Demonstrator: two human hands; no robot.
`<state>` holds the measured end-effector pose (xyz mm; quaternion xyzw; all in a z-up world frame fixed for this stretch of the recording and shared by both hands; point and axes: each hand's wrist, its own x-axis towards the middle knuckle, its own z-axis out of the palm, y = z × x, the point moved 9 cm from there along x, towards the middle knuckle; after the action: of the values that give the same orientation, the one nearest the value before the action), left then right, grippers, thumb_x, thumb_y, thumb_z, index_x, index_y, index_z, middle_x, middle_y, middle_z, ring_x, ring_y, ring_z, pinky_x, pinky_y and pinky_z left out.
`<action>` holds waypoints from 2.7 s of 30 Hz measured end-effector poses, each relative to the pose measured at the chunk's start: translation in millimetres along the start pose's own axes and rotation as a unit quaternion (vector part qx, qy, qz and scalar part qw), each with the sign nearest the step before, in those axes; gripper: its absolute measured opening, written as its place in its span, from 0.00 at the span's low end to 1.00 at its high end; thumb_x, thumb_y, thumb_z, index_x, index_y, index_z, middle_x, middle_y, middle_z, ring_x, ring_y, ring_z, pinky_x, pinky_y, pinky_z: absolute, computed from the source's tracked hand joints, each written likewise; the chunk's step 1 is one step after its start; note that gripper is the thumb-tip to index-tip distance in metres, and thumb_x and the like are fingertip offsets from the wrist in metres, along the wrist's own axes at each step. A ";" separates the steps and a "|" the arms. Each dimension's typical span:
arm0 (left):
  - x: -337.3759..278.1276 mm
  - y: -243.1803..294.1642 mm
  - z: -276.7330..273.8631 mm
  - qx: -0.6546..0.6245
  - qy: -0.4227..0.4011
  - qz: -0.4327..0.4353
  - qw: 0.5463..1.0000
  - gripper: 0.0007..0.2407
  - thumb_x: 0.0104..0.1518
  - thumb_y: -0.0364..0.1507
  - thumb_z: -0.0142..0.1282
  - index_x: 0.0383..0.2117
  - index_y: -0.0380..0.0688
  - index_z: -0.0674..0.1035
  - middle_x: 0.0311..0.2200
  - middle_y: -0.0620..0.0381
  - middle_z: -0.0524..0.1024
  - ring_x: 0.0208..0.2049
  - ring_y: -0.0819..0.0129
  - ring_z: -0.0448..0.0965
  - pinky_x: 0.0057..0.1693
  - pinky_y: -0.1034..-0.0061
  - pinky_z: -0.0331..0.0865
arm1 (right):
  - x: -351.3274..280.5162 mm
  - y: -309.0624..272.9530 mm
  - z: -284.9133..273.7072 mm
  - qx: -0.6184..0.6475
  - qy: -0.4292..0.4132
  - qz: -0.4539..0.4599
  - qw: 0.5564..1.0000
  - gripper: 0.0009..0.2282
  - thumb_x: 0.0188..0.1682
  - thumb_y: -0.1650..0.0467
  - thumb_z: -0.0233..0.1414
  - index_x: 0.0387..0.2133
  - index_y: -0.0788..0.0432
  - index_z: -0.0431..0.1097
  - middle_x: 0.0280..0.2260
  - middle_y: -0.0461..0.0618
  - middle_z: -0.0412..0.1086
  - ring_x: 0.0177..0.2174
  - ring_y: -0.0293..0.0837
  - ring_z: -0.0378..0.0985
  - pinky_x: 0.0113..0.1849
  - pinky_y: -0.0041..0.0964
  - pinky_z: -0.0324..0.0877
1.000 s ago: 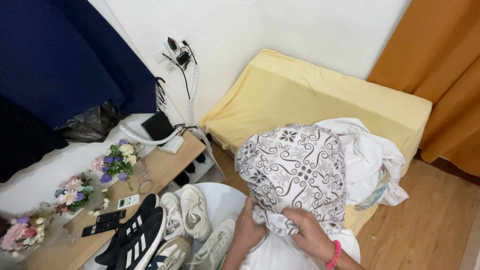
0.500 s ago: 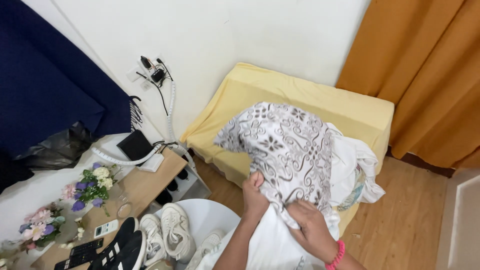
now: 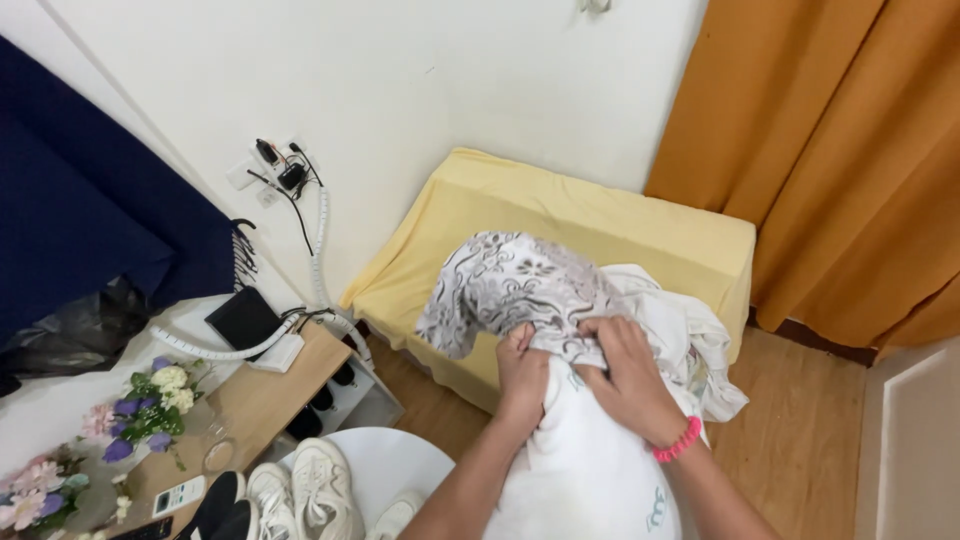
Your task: The person puts a patterned pillowcase onto a white pillow by hand. They repeatedly pull, tuck, and smooth the fabric over the pillow, adjusting the corners and edges to fit the case properly.
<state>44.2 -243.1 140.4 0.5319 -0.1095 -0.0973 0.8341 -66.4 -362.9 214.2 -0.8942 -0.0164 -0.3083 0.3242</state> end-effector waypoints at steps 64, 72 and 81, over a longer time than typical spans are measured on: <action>40.2 -27.0 -52.3 0.257 0.034 0.146 0.955 0.10 0.62 0.28 0.54 0.45 0.34 0.81 0.27 0.53 0.81 0.28 0.75 0.74 0.36 0.77 0.71 | 33.7 160.7 106.6 0.373 -0.109 0.265 0.883 0.29 0.42 0.67 0.58 0.59 0.63 0.61 0.50 0.51 0.72 0.49 0.42 0.73 0.50 0.36 0.68; 25.5 -16.3 -40.9 0.236 -0.045 0.155 0.958 0.13 0.60 0.26 0.55 0.49 0.33 0.81 0.39 0.48 0.85 0.38 0.73 0.82 0.46 0.78 0.75 | 63.2 113.9 92.5 0.196 -0.163 0.212 0.943 0.32 0.44 0.62 0.60 0.63 0.49 0.56 0.55 0.56 0.68 0.54 0.46 0.69 0.54 0.39 0.64; 6.8 -36.9 -26.7 0.245 -0.104 0.132 0.955 0.11 0.61 0.28 0.60 0.46 0.34 0.82 0.40 0.48 0.85 0.42 0.71 0.83 0.51 0.77 0.74 | 62.4 154.2 134.2 0.095 -0.069 0.058 0.991 0.10 0.41 0.74 0.57 0.36 0.58 0.71 0.30 0.58 0.74 0.33 0.55 0.79 0.40 0.42 0.73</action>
<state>56.7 -237.2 96.5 0.6879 -0.2852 -0.0108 0.6674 92.0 -416.1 81.0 -0.8780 -0.0157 -0.2233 0.4232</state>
